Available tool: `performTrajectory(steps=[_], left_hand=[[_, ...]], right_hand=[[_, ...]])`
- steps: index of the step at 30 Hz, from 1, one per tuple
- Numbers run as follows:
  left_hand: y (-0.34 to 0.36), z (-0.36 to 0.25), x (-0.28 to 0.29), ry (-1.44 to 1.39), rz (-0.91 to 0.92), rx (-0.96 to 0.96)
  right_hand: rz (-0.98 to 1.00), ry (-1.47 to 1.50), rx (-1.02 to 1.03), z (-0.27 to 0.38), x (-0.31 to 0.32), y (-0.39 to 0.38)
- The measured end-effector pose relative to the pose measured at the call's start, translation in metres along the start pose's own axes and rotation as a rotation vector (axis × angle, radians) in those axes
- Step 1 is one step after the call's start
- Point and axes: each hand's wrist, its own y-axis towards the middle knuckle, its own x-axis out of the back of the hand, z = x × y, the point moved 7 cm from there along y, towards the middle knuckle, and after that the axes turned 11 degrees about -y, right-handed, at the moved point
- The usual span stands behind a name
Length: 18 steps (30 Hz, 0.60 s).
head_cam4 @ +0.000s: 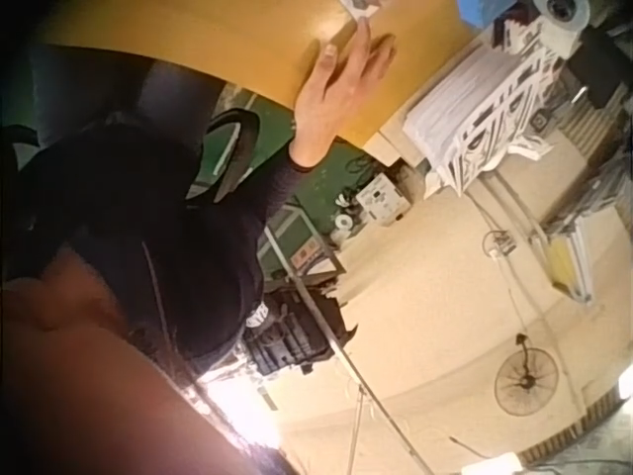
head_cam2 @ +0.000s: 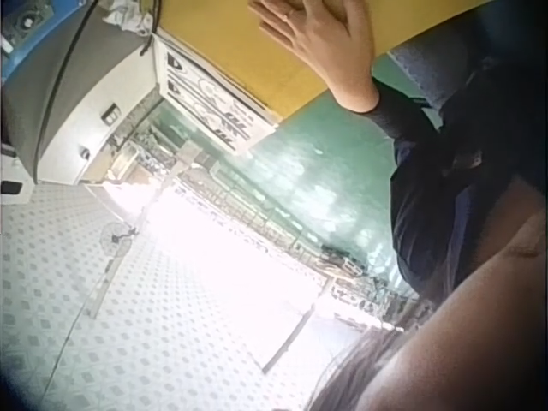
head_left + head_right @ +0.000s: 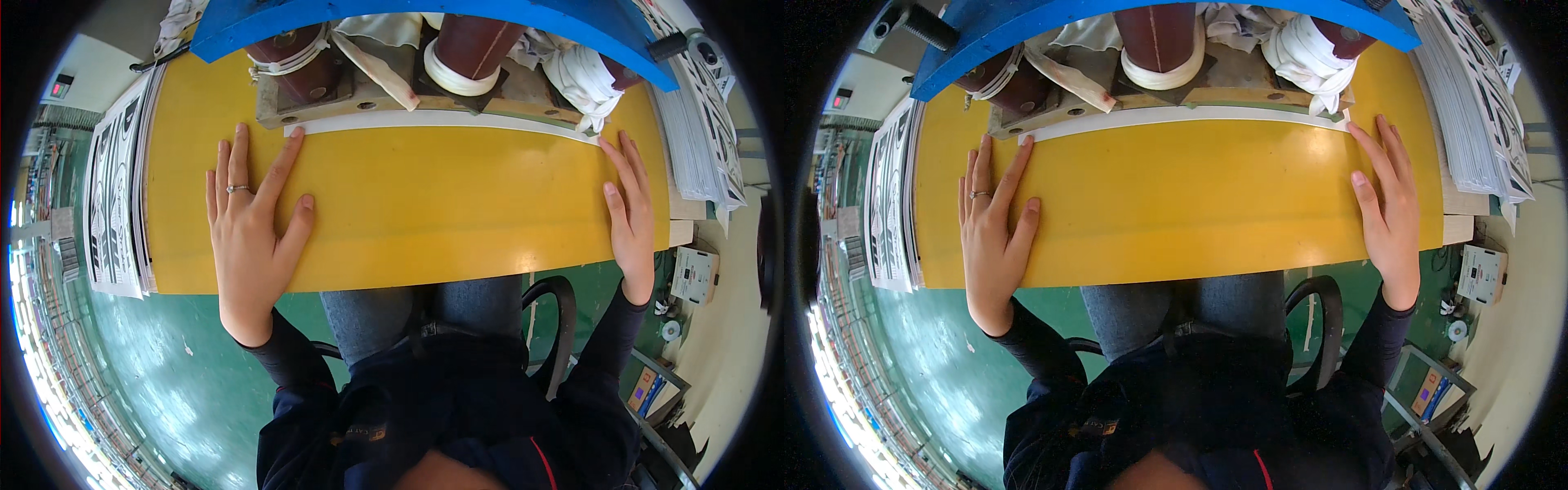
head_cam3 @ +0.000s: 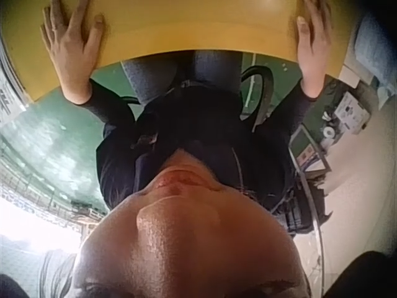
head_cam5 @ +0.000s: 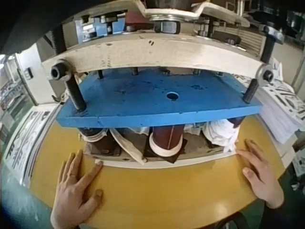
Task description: Printing graphics onto sheets using a industrial printing press.
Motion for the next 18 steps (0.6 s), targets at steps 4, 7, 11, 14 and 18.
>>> performTrajectory(steps=[4,7,11,14,18], left_hand=[[0.0016,-0.0009,-0.0024,-0.021,-0.007,-0.015],[0.0037,-0.0022,-0.0034,-0.054,-0.002,-0.016],[0.0013,-0.0012,0.0000,-0.034,0.003,-0.033],[0.0024,-0.0005,-0.0026,-0.018,0.012,-0.020],[0.0017,0.0001,-0.0032,-0.010,0.007,-0.021]], right_hand=[[-0.008,0.006,-0.003,-0.0012,0.0018,-0.0011],[-0.024,-0.032,0.027,-0.0041,0.0019,-0.0024],[-0.031,-0.009,0.023,-0.0024,-0.0010,-0.0003],[-0.032,0.016,0.012,-0.0041,-0.0004,-0.0008],[-0.035,0.015,0.006,-0.0039,0.0012,-0.0009]])
